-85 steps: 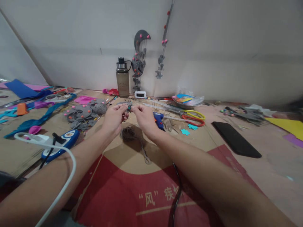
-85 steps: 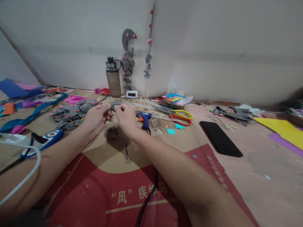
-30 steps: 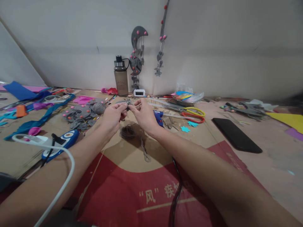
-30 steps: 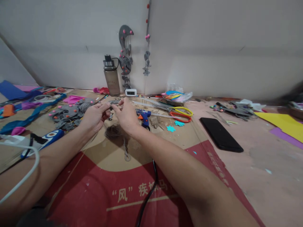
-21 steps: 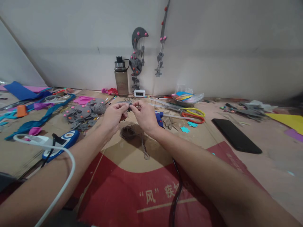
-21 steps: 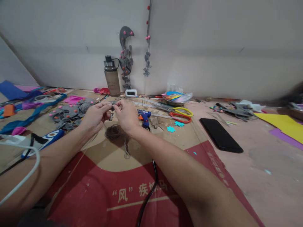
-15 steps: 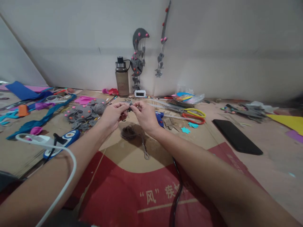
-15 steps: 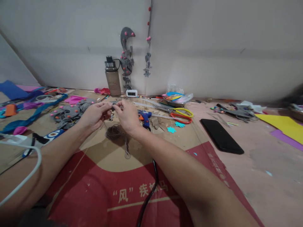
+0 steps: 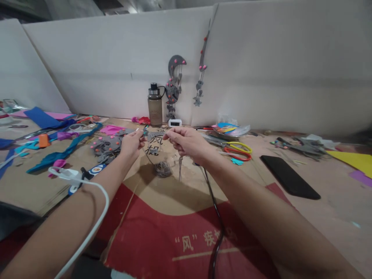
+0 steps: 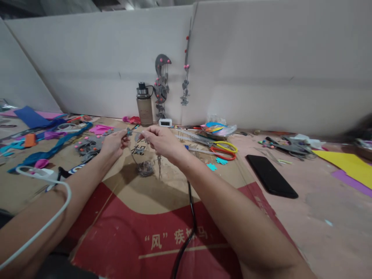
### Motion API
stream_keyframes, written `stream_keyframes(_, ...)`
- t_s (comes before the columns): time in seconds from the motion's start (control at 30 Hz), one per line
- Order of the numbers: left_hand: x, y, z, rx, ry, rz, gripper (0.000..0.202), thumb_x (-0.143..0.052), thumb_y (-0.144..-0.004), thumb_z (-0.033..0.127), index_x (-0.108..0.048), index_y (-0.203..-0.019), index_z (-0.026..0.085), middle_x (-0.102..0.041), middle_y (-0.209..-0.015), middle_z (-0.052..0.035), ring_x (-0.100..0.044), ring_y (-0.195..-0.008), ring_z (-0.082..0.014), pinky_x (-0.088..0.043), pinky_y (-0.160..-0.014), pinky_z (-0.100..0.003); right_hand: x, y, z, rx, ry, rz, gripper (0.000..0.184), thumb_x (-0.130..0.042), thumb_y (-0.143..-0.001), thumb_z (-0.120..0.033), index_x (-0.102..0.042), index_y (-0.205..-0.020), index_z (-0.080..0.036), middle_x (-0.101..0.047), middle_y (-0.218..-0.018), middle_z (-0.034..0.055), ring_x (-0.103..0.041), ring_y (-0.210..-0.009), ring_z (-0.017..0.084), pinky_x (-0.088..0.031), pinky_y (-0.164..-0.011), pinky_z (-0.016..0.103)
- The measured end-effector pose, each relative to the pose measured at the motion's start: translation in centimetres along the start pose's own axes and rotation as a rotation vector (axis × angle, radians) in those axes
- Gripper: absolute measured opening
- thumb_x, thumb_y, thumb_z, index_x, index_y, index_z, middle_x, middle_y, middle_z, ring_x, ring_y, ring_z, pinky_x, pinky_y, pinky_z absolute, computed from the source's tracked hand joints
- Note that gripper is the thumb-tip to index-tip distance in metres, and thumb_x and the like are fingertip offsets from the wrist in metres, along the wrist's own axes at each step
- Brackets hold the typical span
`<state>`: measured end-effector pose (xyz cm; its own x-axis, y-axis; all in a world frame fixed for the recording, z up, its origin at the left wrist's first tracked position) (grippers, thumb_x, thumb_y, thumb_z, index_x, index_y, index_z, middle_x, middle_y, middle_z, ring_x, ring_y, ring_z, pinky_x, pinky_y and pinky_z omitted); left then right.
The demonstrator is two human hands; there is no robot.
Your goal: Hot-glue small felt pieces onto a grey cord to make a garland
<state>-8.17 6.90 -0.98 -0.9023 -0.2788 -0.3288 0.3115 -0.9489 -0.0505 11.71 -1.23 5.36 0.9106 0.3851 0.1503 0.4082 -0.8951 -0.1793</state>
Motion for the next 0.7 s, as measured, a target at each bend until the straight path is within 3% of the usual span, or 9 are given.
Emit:
stream_keyframes(0.13,1.0,-0.5,0.0,0.035,0.012,0.098,0.011,-0.061,-0.075,0.016,-0.054,-0.066,0.014,-0.054,-0.056,0.0009,-0.052,-0.049,-0.0067,-0.028,-0.040,-0.016,0.2,2.4,-3.6,0.069,-0.113,-0.103,0.022,-0.056,-0.085,-0.040,-0.059,-0.082,-0.018,-0.028,-0.054,-0.0084,-0.023,-0.045,0.005,-0.017,-0.039,0.018)
stream_keyframes(0.27,1.5,-0.5,0.4,0.055,0.012,0.071,0.008,-0.062,-0.078,0.015,-0.055,-0.074,0.014,-0.058,-0.062,0.0019,-0.056,-0.058,-0.0064,-0.032,-0.046,-0.017,0.5,4.7,-6.6,0.201,-0.176,-0.156,0.023,-0.059,-0.084,-0.041,-0.061,-0.084,-0.019,-0.032,-0.055,-0.0075,-0.026,-0.046,0.005,-0.020,-0.039,0.018)
stream_keyframes(0.5,2.5,-1.1,0.6,0.066,0.008,0.079,0.007,-0.057,-0.083,0.014,-0.053,-0.077,0.014,-0.058,-0.064,0.0045,-0.053,-0.062,-0.0045,-0.032,-0.052,-0.017,1.2,8.4,-10.6,0.377,-0.228,-0.093,0.017,-0.062,-0.083,-0.039,-0.064,-0.085,-0.022,-0.039,-0.057,-0.0053,-0.034,-0.048,0.006,-0.028,-0.040,0.019)
stream_keyframes(0.7,2.7,-0.9,1.0,0.050,0.000,0.098,0.011,-0.057,-0.080,0.010,-0.050,-0.074,0.016,-0.055,-0.060,0.0065,-0.051,-0.059,-0.0035,-0.032,-0.053,-0.016,0.2,11.0,-12.5,0.414,-0.249,-0.007,0.010,-0.060,-0.083,-0.034,-0.065,-0.078,-0.027,-0.058,-0.073,-0.0046,-0.035,-0.048,0.004,-0.030,-0.041,0.020)
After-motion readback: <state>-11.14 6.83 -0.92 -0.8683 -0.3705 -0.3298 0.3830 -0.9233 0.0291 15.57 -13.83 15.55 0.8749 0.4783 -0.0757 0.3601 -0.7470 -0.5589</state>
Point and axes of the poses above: each hand's wrist, its own y-axis away from the middle knuckle, its own x-axis out of the back of the hand, z = x × y, the point moved 4 cm from there along -y, towards the middle knuckle
